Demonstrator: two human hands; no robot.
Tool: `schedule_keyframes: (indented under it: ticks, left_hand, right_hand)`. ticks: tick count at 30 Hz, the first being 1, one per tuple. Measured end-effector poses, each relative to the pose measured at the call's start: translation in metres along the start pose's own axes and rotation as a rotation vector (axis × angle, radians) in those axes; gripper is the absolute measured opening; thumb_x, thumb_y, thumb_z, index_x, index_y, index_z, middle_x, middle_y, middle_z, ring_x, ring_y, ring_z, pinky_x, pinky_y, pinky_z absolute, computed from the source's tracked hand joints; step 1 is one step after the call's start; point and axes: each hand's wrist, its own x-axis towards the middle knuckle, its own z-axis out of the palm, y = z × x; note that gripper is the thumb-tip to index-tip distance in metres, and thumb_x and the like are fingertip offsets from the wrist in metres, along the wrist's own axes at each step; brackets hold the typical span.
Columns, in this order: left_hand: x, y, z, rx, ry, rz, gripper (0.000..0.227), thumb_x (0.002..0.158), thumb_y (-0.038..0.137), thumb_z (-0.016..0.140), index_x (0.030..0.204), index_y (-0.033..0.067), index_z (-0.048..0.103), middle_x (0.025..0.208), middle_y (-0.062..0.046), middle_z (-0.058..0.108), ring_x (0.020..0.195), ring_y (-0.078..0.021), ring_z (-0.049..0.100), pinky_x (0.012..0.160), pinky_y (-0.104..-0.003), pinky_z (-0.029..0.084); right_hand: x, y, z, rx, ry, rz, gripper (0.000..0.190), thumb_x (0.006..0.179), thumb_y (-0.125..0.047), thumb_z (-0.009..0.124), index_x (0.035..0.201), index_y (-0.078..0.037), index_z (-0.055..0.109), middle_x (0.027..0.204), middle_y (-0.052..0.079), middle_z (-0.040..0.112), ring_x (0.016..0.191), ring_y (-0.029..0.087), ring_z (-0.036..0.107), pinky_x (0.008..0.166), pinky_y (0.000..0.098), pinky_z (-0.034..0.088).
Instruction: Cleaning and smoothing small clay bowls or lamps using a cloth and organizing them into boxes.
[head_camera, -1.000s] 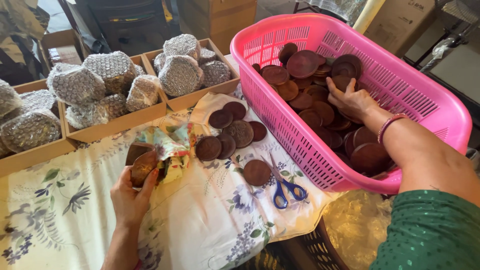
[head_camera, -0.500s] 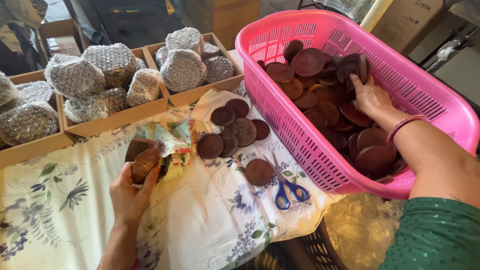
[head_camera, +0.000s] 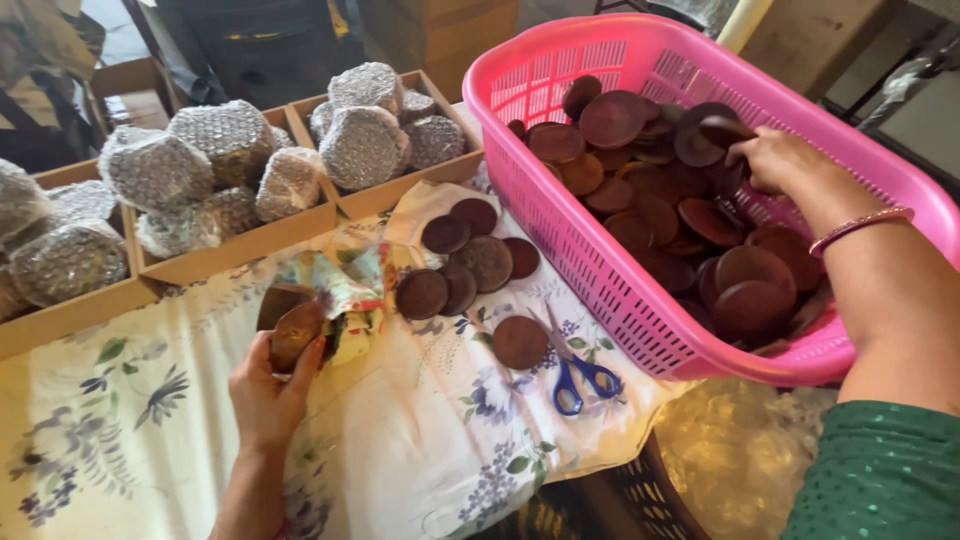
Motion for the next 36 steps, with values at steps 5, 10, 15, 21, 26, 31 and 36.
schedule_keyframes:
  ticks: [5,10,15,21,26,31,36]
  left_hand:
    - [0.000,-0.003,-0.002,0.035,0.022,0.072,0.026,0.089,0.017,0.081,0.104,0.0008,0.067,0.085,-0.009,0.074,0.074,-0.0124,0.071,0.063,-0.029,0.055]
    - [0.000,-0.003,-0.001,0.055,0.019,0.061,0.026,0.089,0.018,0.081,0.102,0.0007,0.067,0.085,-0.010,0.074,0.074,-0.0136,0.071,0.063,-0.030,0.055]
    - [-0.001,0.002,-0.002,0.094,0.026,0.076,0.027,0.088,0.019,0.081,0.104,0.0014,0.067,0.087,-0.011,0.074,0.074,-0.0151,0.071,0.066,-0.031,0.054]
    - [-0.002,-0.003,-0.002,0.120,0.024,0.052,0.028,0.089,0.021,0.081,0.105,0.0023,0.068,0.087,-0.012,0.075,0.075,-0.0158,0.072,0.066,-0.032,0.054]
    - [-0.001,0.000,-0.002,0.068,0.026,0.034,0.029,0.088,0.022,0.080,0.104,0.0024,0.067,0.086,-0.012,0.074,0.072,-0.0177,0.070,0.065,-0.031,0.054]
    - [0.001,-0.008,0.005,0.112,0.035,0.111,0.034,0.089,0.029,0.081,0.096,0.0021,0.061,0.083,-0.016,0.068,0.070,-0.0276,0.067,0.063,-0.037,0.052]
    - [0.002,-0.012,0.005,0.195,0.088,0.238,0.042,0.088,0.032,0.085,0.091,0.0017,0.056,0.087,-0.020,0.063,0.075,-0.0427,0.059,0.065,-0.045,0.049]
  right_hand:
    - [-0.014,-0.017,-0.016,0.075,-0.181,0.049,0.040,0.085,-0.022,0.066,0.125,-0.018,0.071,0.133,0.014,0.066,0.116,0.037,0.068,0.097,0.0483,0.055]
    - [-0.019,-0.037,-0.018,-0.147,-0.338,-0.048,0.045,0.078,-0.030,0.072,0.120,-0.014,0.077,0.143,0.010,0.060,0.123,0.032,0.066,0.103,0.0435,0.056]
    - [-0.020,-0.054,-0.012,-0.070,-0.415,0.050,0.052,0.084,-0.041,0.072,0.127,-0.011,0.072,0.148,0.018,0.047,0.127,0.035,0.060,0.105,0.0460,0.051]
    - [0.004,-0.039,0.068,-0.055,-0.123,0.149,0.042,0.084,-0.013,0.069,0.125,-0.006,0.069,0.141,0.027,0.053,0.112,0.045,0.069,0.091,0.0502,0.059]
    - [-0.008,-0.033,0.012,0.105,-0.035,0.135,0.028,0.086,-0.007,0.068,0.112,-0.006,0.078,0.116,0.024,0.070,0.096,0.039,0.077,0.084,0.0472,0.063]
    - [0.007,0.024,-0.005,0.216,-0.029,0.188,0.037,0.081,-0.002,0.071,0.113,-0.017,0.078,0.097,0.017,0.077,0.081,0.032,0.080,0.076,0.0463,0.064]
    - [-0.036,0.039,-0.078,0.541,0.374,-0.010,0.031,0.079,0.009,0.066,0.096,-0.012,0.082,0.088,0.011,0.077,0.081,0.021,0.072,0.075,0.0374,0.059]
